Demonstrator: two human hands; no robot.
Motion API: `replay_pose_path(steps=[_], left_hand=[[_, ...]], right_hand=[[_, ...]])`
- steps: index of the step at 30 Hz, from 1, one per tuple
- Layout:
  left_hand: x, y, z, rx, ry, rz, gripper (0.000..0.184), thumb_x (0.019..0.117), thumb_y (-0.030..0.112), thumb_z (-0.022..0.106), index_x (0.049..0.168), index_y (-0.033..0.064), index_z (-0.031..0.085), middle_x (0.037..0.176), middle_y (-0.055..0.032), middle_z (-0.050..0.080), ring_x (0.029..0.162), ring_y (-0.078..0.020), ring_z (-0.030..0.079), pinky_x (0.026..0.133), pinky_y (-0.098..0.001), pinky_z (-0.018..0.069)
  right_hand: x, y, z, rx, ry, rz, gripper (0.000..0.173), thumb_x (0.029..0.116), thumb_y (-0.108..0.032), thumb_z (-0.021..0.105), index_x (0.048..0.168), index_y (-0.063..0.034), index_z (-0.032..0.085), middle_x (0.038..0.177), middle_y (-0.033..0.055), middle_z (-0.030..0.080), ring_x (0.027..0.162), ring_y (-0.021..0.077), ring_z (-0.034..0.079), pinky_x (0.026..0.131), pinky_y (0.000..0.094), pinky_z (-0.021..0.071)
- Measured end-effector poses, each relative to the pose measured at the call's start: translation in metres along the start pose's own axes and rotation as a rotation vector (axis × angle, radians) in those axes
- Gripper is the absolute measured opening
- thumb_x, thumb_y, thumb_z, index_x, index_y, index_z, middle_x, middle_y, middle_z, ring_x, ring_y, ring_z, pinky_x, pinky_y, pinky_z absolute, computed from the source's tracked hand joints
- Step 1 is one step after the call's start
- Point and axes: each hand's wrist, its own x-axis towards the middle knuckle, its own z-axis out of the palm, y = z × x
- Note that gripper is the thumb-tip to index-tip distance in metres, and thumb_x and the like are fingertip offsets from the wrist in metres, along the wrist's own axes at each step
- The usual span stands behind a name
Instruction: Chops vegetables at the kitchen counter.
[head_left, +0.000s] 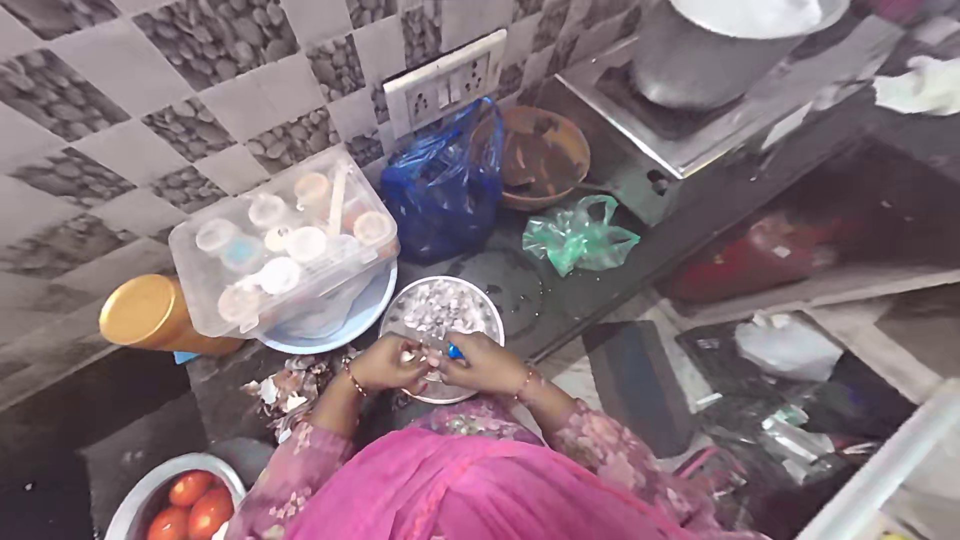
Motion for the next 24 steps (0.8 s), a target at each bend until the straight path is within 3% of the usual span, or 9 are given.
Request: replay_pose_path(steps=[3,9,12,14,18,20,22,24], left_hand=[[0.003,-0.01,-0.002,0.014,0.031,0.008,0.026,0.0929,0.017,0.067,0.101,-0.0078,0.071,0.092,-0.0083,0.072,0.083,-0.0001,0.064,0.084,-0.0227,0.0546],[0.019,-0.025,0.0,-0.113,0.044,0.022,0.023,0.0923,0.014,0.065,0.098,-0.0077,0.069,0.084,-0.0008,0.068,0.076,0.005,0.059,0.076,-0.0171,0.0518],[0.026,-0.028,0.001,-0.118,0.031,-0.036,0.022,0.0921,0.013,0.065,0.097,-0.0076,0.069,0.085,-0.0025,0.068,0.078,0.0034,0.059,0.079,-0.0193,0.0515],[0.03,-0.026,0.0,-0.136,0.003,-0.124,0.02,0.0916,0.01,0.067,0.099,-0.0082,0.069,0.09,-0.0056,0.069,0.081,0.0008,0.06,0.082,-0.0223,0.0517],[0.038,-0.032,0.003,-0.142,-0.008,-0.144,0.02,0.0909,0.009,0.065,0.098,-0.009,0.068,0.09,-0.006,0.068,0.082,-0.0022,0.06,0.082,-0.0255,0.0518],[0.04,-0.036,0.009,-0.216,0.067,-0.109,0.019,0.0891,0.008,0.064,0.097,-0.0089,0.067,0.091,-0.0053,0.068,0.085,-0.0024,0.061,0.085,-0.0254,0.0517],[0.041,-0.036,0.015,-0.378,0.206,-0.091,0.01,0.0847,0.004,0.066,0.094,-0.0014,0.066,0.088,0.0041,0.068,0.083,0.0017,0.063,0.083,-0.0214,0.0535],[0.041,-0.031,0.016,-0.465,0.312,-0.139,0.018,0.0836,0.002,0.065,0.101,-0.002,0.065,0.09,0.0027,0.067,0.083,-0.0008,0.063,0.081,-0.0226,0.0543]], right_hand=[[0.008,-0.003,-0.004,-0.016,-0.041,0.003,0.046,0.1056,-0.041,0.048,0.103,0.0031,0.061,0.079,0.0132,0.059,0.073,0.026,0.06,0.069,0.046,0.0494],[0.019,0.004,-0.003,0.043,-0.015,0.032,0.04,0.1073,-0.032,0.045,0.1,0.004,0.062,0.075,0.0103,0.057,0.068,0.0201,0.056,0.066,0.04,0.047],[0.025,0.012,-0.002,0.076,-0.02,0.086,0.04,0.1073,-0.032,0.045,0.098,0.0022,0.062,0.074,0.0081,0.055,0.067,0.018,0.054,0.066,0.0388,0.046],[0.027,0.016,0.0,0.079,-0.029,0.125,0.042,0.1077,-0.034,0.043,0.097,0.0024,0.061,0.075,0.0091,0.055,0.069,0.0198,0.055,0.067,0.0409,0.0462],[0.028,0.021,0.002,0.069,0.012,0.153,0.044,0.108,-0.033,0.044,0.1,0.0057,0.063,0.08,0.0145,0.06,0.075,0.0249,0.059,0.072,0.0442,0.0483],[0.028,0.024,0.001,0.028,0.053,0.18,0.046,0.1073,-0.035,0.044,0.104,0.0069,0.064,0.085,0.0185,0.064,0.081,0.0297,0.063,0.077,0.048,0.0502],[0.029,0.025,-0.002,-0.035,0.108,0.226,0.047,0.1059,-0.038,0.045,0.106,0.0053,0.065,0.088,0.0196,0.066,0.085,0.0336,0.066,0.079,0.0524,0.0516],[0.029,0.027,-0.005,-0.101,0.207,0.253,0.045,0.1033,-0.038,0.048,0.102,0.0032,0.065,0.083,0.018,0.067,0.082,0.0333,0.068,0.076,0.0523,0.0524]])
